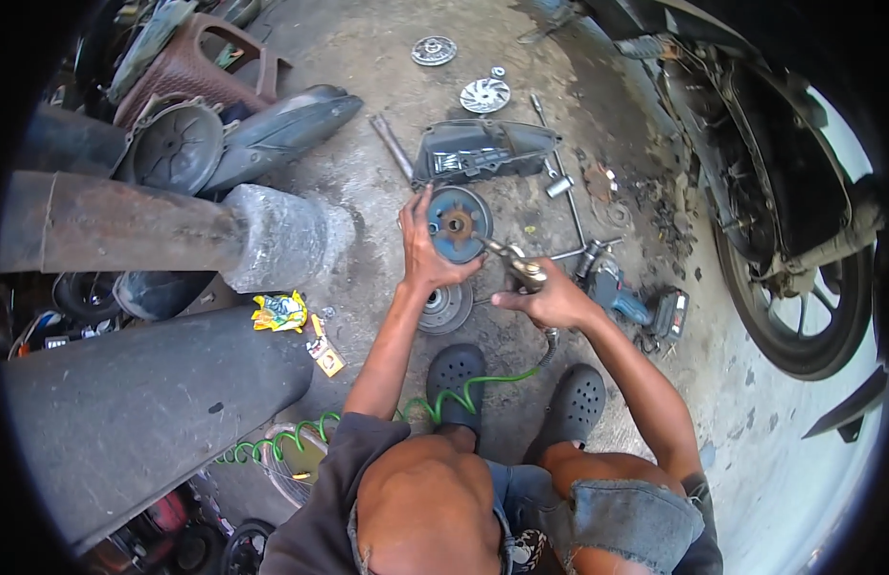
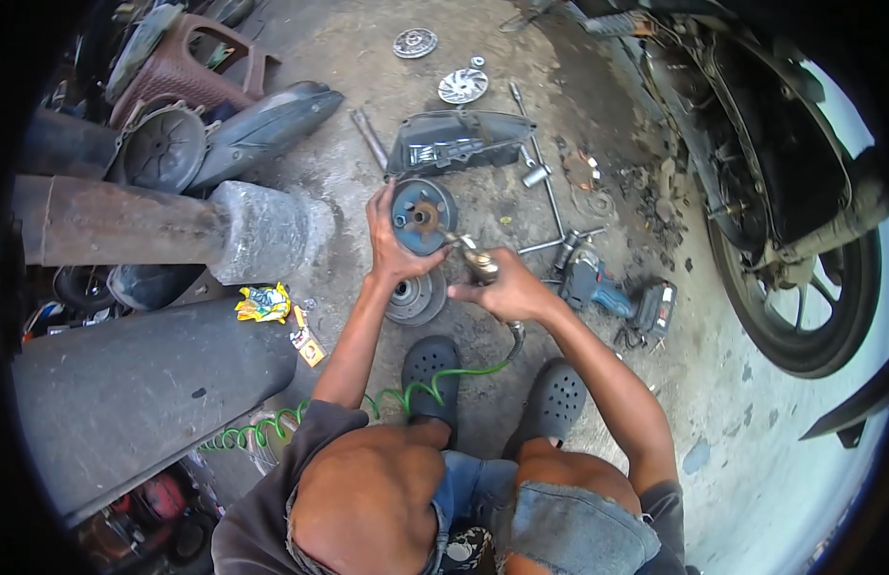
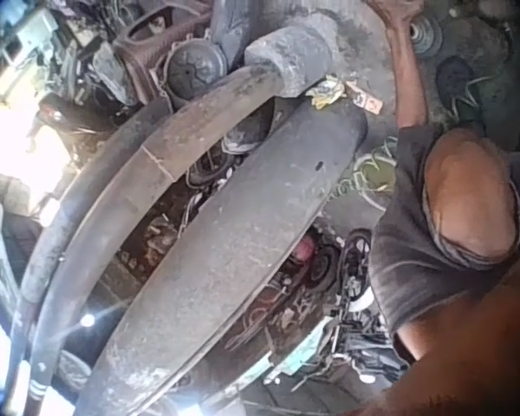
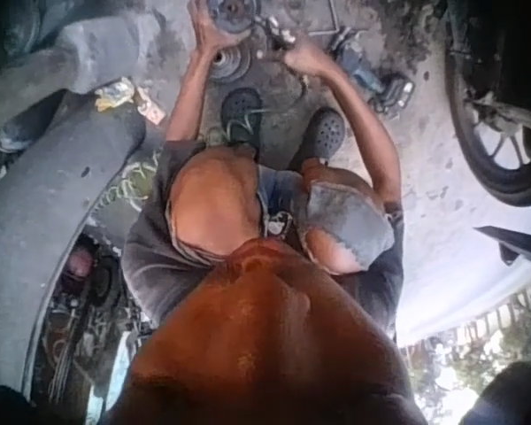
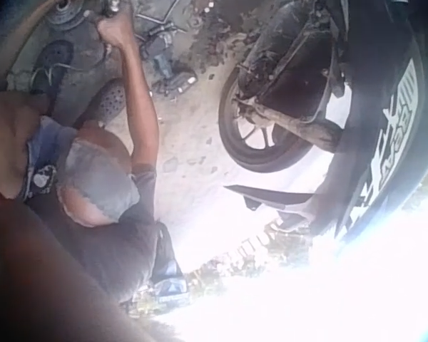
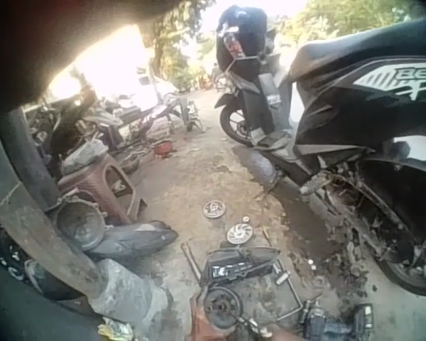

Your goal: The recorder uses an impact wrench to disassemble motorcycle transmission components and inspect a drive belt.

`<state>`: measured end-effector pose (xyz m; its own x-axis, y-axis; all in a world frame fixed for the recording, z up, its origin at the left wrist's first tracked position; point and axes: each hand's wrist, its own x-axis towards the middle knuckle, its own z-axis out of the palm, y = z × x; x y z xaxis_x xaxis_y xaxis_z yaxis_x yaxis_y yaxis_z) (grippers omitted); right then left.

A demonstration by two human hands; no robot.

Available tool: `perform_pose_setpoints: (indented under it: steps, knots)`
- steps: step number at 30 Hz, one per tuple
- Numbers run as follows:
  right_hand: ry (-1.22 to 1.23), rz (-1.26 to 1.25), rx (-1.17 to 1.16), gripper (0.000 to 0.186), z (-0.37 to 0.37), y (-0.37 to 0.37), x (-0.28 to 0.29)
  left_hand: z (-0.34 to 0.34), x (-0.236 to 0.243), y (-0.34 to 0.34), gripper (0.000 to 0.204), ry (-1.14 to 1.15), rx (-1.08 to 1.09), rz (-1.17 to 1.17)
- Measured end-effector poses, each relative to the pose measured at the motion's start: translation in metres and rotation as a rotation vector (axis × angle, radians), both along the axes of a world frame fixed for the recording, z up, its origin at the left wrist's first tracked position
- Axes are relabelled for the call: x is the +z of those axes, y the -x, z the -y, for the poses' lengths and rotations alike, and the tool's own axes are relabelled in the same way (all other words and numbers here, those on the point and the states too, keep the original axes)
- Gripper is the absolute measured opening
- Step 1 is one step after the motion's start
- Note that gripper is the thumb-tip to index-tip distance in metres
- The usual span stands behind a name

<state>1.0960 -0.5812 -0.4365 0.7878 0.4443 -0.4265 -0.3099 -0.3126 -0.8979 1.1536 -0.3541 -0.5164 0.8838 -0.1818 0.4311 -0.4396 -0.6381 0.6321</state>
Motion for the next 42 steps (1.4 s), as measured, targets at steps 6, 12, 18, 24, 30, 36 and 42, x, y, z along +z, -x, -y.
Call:
perform_pose_setpoints:
  steps: [6,12,18,24,30,36,42]
  knots:
    - [0.015,-0.013,-0.063,0.036,-0.004,-0.01,0.016,0.006,0.003,0.001,0.122,-0.038,-0.044,0.001]
    - [-0.046,-0.2,-0.167,0.03,-0.002,0.003,0.0,-0.002,0.007,0.002,0.119,-0.036,-0.05,0.027]
    - [-0.096,-0.206,-0.111,0.027,0.01,0.021,-0.011,-0.005,0.002,0.004,0.113,-0.07,-0.042,0.017]
    - [0.003,-0.26,-0.104,0.029,0.004,0.038,-0.011,-0.014,-0.001,0.006,0.112,-0.071,0.0,0.03]
    - [-0.035,-0.226,-0.133,0.037,0.01,0.04,-0.009,-0.064,-0.01,-0.008,0.113,-0.077,0.16,0.076]
    - [-0.229,-0.321,-0.638,0.043,0.046,0.048,-0.065,-0.121,-0.057,-0.027,0.114,-0.171,0.456,-0.041]
    - [-0.216,-0.249,-0.782,0.037,0.044,0.072,-0.097,-0.137,-0.081,-0.02,0.113,-0.263,0.534,-0.187]
